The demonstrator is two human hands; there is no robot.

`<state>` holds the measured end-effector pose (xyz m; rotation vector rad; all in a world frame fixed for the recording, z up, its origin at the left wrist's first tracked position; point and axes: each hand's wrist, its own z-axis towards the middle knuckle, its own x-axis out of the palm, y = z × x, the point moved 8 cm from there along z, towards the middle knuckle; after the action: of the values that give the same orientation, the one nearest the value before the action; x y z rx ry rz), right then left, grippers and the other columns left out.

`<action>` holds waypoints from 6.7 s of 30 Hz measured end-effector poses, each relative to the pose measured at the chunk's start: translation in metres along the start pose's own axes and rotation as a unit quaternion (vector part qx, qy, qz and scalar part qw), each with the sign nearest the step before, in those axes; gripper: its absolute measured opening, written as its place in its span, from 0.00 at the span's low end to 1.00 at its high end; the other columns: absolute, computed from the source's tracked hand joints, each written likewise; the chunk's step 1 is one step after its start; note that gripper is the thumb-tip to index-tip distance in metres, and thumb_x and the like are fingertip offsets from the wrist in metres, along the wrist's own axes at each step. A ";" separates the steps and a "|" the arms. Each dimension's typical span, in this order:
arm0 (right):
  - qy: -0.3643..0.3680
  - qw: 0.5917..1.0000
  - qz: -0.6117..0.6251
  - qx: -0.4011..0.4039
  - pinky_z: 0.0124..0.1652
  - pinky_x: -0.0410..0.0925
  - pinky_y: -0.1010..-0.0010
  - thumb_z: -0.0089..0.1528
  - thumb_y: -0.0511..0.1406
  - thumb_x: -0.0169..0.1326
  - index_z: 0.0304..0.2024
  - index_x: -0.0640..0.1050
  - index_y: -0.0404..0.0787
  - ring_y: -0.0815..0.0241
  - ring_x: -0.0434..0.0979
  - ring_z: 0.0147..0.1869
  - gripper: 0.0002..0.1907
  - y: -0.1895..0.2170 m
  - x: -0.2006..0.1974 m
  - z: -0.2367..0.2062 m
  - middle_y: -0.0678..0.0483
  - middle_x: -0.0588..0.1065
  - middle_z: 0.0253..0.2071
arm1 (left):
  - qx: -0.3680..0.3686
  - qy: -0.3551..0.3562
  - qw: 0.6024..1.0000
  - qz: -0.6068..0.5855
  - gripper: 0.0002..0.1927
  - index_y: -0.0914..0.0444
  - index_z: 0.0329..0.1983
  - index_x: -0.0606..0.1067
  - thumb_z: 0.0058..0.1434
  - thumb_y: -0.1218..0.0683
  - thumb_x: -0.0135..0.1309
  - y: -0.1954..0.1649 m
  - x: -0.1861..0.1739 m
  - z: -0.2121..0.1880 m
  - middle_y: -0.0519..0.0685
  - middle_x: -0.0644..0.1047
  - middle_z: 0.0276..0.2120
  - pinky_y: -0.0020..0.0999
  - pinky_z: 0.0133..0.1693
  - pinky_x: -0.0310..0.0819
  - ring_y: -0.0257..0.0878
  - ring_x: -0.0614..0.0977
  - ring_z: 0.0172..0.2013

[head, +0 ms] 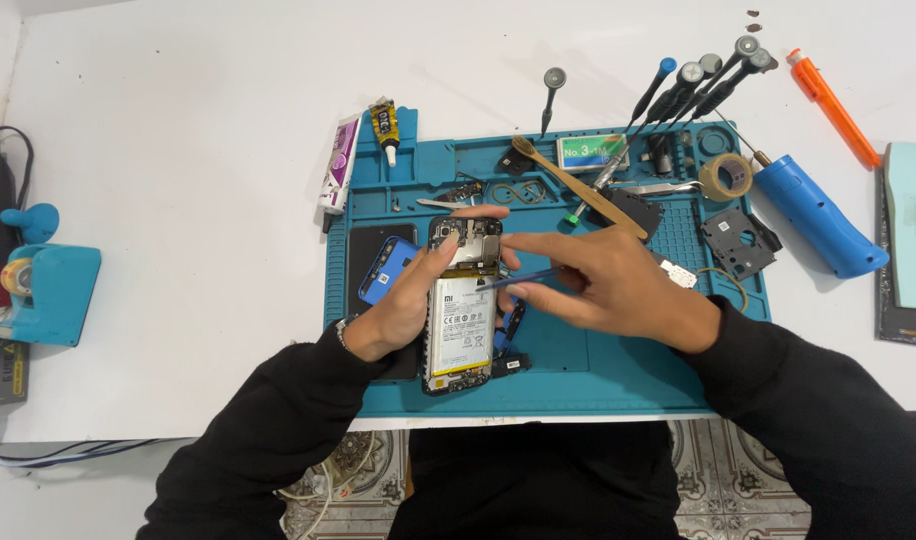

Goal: The person uses a wooden stick to clean the interior of a disassembled smartphone, focusing on the battery compartment and surrounding areas. They repeatedly brush and wipe internal surfaces while holding the device steady.

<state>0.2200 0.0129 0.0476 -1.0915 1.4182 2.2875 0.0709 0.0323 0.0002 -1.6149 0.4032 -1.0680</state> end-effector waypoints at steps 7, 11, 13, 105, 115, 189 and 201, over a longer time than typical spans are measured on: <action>-0.015 0.993 -0.026 -0.115 0.20 0.63 0.72 0.59 0.42 0.65 0.54 0.80 0.38 0.61 0.74 0.17 0.24 0.023 0.001 0.000 0.51 0.77 0.21 | 0.005 0.003 1.000 0.019 0.32 0.59 0.77 0.51 0.76 0.38 0.30 -0.004 0.001 -0.001 0.52 0.73 0.52 0.40 0.45 0.84 0.44 0.83 0.45; 0.017 0.995 -0.019 -0.096 0.19 0.64 0.70 0.58 0.42 0.64 0.55 0.81 0.40 0.60 0.74 0.15 0.24 0.022 0.005 0.001 0.51 0.77 0.18 | 0.015 0.009 1.000 0.022 0.32 0.59 0.77 0.52 0.77 0.38 0.30 -0.005 0.002 0.000 0.53 0.74 0.52 0.40 0.47 0.84 0.42 0.81 0.46; 0.026 0.995 -0.019 -0.093 0.19 0.64 0.70 0.59 0.43 0.64 0.56 0.80 0.41 0.59 0.75 0.16 0.24 0.022 0.006 0.001 0.51 0.76 0.17 | 0.011 0.011 1.000 0.022 0.32 0.59 0.77 0.52 0.77 0.38 0.29 -0.004 0.003 0.001 0.53 0.74 0.51 0.40 0.46 0.84 0.42 0.82 0.46; -0.100 0.990 -0.095 0.019 0.23 0.63 0.65 0.63 0.33 0.59 0.43 0.78 0.38 0.55 0.76 0.22 0.07 0.005 -0.022 -0.002 0.51 0.75 0.21 | 0.048 -0.033 0.998 -0.026 0.48 0.70 0.76 0.57 0.70 0.27 0.23 -0.012 -0.006 0.003 0.61 0.77 0.50 0.44 0.42 0.86 0.49 0.85 0.43; -0.084 0.989 -0.120 0.030 0.24 0.63 0.64 0.64 0.39 0.58 0.36 0.82 0.40 0.54 0.75 0.22 0.09 0.003 -0.021 0.003 0.52 0.76 0.21 | 0.053 -0.034 0.997 -0.037 0.46 0.68 0.76 0.57 0.71 0.28 0.23 -0.012 -0.008 0.002 0.62 0.77 0.50 0.45 0.43 0.86 0.48 0.85 0.44; -0.143 0.984 -0.044 0.097 0.18 0.50 0.70 0.68 0.40 0.56 0.28 0.75 0.36 0.66 0.58 0.13 0.17 -0.042 -0.050 -0.005 0.57 0.62 0.11 | 0.141 -0.029 0.989 -0.033 0.50 0.68 0.76 0.55 0.67 0.26 0.42 -0.021 -0.005 -0.006 0.56 0.72 0.54 0.48 0.48 0.84 0.50 0.83 0.49; -0.045 0.993 -0.067 -0.088 0.28 0.63 0.64 0.59 0.33 0.57 0.50 0.78 0.42 0.55 0.73 0.27 0.16 0.003 -0.011 -0.005 0.52 0.72 0.27 | 0.120 -0.023 0.991 0.057 0.52 0.60 0.76 0.47 0.62 0.25 0.48 -0.021 0.006 -0.010 0.51 0.66 0.58 0.48 0.55 0.80 0.45 0.78 0.54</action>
<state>0.2290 0.0090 0.0561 -1.0810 1.0941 2.3673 0.0602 0.0289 0.0213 -1.3838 0.3179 -0.9525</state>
